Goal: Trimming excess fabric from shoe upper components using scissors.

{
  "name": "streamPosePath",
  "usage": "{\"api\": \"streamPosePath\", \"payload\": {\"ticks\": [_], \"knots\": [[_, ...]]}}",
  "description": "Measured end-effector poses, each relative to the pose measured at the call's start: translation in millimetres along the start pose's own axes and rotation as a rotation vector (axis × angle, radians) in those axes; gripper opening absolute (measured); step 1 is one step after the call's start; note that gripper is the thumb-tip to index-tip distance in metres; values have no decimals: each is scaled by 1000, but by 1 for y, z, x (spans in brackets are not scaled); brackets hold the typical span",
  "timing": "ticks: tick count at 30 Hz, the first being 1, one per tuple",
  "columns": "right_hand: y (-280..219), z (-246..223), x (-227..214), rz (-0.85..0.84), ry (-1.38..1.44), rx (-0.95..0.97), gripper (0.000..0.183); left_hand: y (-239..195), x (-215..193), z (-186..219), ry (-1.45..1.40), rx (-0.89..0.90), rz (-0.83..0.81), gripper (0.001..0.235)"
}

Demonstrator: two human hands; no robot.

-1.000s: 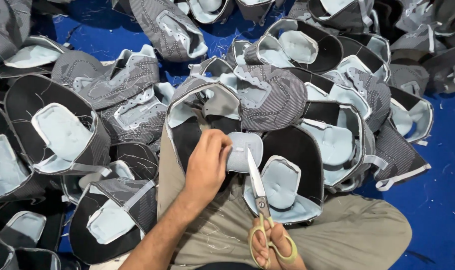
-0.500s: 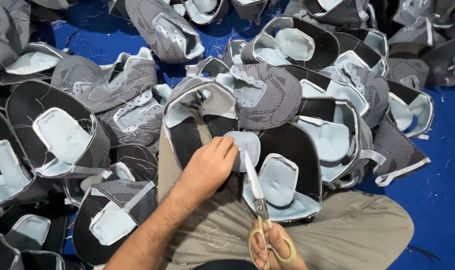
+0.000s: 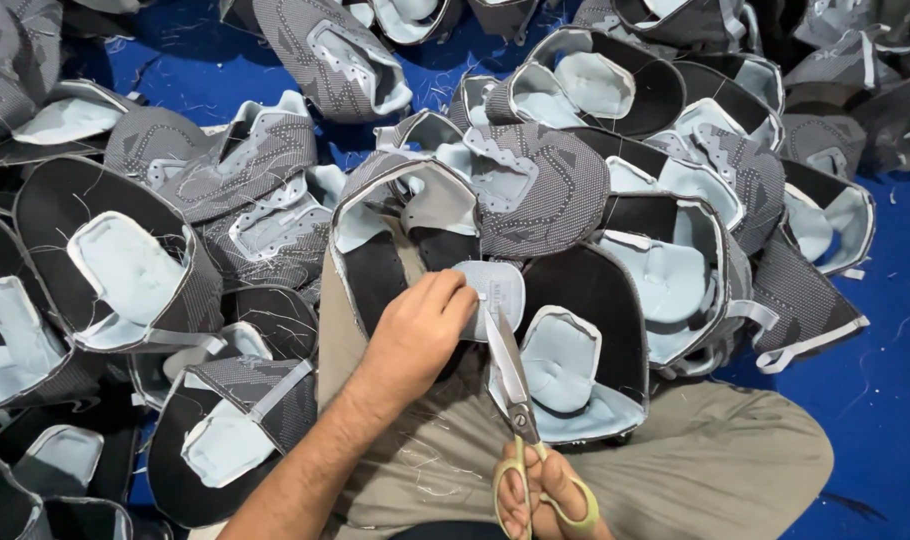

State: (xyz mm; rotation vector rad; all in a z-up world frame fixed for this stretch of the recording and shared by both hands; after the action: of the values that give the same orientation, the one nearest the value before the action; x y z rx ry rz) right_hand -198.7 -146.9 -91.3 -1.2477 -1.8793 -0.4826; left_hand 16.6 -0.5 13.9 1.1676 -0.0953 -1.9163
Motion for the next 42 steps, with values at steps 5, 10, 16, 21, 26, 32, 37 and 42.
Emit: {"api": "streamPosePath", "payload": {"ticks": [5,10,16,21,26,32,37,42], "knots": [[1,1,2,44,-43,29,55,2,2,0,82,52,-64,28],[2,-5,10,118,-79,99,58,1,0,0,-32,-13,27,24],[1,-4,11,137,-148,84,58,-3,0,-7,-168,-141,132,22],[7,-9,17,142,-139,81,58,-13,5,-7,-223,-204,232,22],[5,-2,-1,186,-76,102,57,-18,-2,-2,-348,-329,318,17],[4,2,-9,200,-29,46,55,-22,-6,3,-178,-303,231,20],[3,1,-9,115,-100,-39,48,-17,-17,14,-216,-274,281,34],[4,-11,5,217,-194,-165,48,-18,-18,3,-88,-227,225,55]]}}
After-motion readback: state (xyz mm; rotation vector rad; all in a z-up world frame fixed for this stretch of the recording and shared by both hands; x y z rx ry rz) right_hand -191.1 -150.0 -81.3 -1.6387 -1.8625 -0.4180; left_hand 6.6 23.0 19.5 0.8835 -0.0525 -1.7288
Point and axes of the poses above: each hand's wrist, its own y-axis towards the middle knuckle, its own x-axis out of the palm, z = x × y, the point moved 3 cm from there along y, towards the middle knuckle, and after that the axes turned 10 degrees about -y, right-handed, at the moved point
